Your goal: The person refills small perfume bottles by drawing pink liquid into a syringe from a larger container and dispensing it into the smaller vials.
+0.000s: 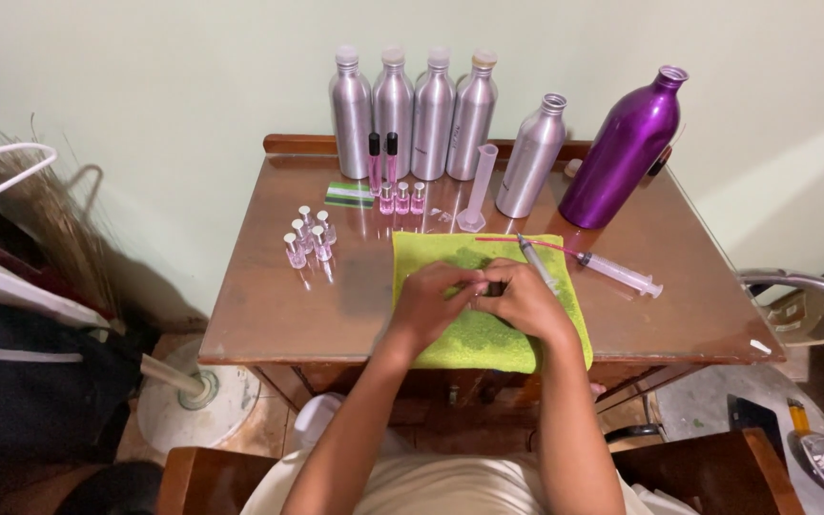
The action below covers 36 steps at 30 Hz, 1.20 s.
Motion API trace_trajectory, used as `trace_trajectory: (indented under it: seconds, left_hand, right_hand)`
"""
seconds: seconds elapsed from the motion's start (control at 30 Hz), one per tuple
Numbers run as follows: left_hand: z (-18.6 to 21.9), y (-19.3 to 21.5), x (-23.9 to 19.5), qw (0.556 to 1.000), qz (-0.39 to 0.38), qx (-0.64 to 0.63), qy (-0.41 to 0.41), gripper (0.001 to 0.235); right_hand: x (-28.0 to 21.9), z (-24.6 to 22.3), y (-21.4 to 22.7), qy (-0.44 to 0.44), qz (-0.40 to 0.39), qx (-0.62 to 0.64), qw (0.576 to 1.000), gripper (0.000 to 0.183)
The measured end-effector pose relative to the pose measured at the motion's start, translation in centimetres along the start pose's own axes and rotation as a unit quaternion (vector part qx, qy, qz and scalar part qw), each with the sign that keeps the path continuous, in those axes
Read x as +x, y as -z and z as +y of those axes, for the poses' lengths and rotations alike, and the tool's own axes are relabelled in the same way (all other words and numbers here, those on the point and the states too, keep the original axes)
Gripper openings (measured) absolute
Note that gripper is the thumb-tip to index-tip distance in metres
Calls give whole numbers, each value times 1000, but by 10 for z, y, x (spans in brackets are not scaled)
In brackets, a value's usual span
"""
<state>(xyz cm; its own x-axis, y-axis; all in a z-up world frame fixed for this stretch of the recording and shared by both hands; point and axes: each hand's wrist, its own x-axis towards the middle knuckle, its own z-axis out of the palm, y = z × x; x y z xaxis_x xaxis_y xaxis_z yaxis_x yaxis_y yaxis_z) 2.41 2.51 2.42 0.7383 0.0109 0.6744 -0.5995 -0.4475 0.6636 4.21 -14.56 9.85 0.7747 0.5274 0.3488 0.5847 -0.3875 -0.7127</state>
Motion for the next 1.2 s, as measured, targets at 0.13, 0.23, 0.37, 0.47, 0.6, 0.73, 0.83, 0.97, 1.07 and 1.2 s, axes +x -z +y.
trace_trajectory:
  seconds: [0.13,0.23,0.37,0.47,0.6,0.73,0.83,0.97,1.07,1.2]
  left_hand:
    - [-4,-9,-1,999,15,-27,28,14]
    - [-2,-10,-1,999,35,-21,23,18]
    - [21,1,3,977,19,-93,189,16]
    - [24,1,8,950,2,-123,285,16]
    - [27,2,8,957,1,-103,271,17]
    - [20,2,6,983,12,-96,155,14]
    - [15,1,5,996,13,-55,71,14]
    - [0,-8,1,997,32,-57,35,13]
    - [-4,-10,0,996,38,-76,17,15]
    - [0,-8,3,996,35,-76,24,14]
  right_hand:
    - [4,11,-1,-8,-9,10,1000,19]
    - [6,0,3,-16,-15,18,1000,18]
    - [6,9,-1,-11,-16,16,1000,22]
    - [7,23,-4,-12,-19,22,1000,23]
    - [6,47,-10,-8,-14,29,999,25]
    - [6,4,3,-11,-19,33,999,19]
    - [8,11,1,-2,-24,27,999,18]
    - [10,4,3,-17,-24,35,999,18]
    - [11,-9,7,-16,-21,20,999,18]
    - [13,42,-8,-25,-35,16,999,21]
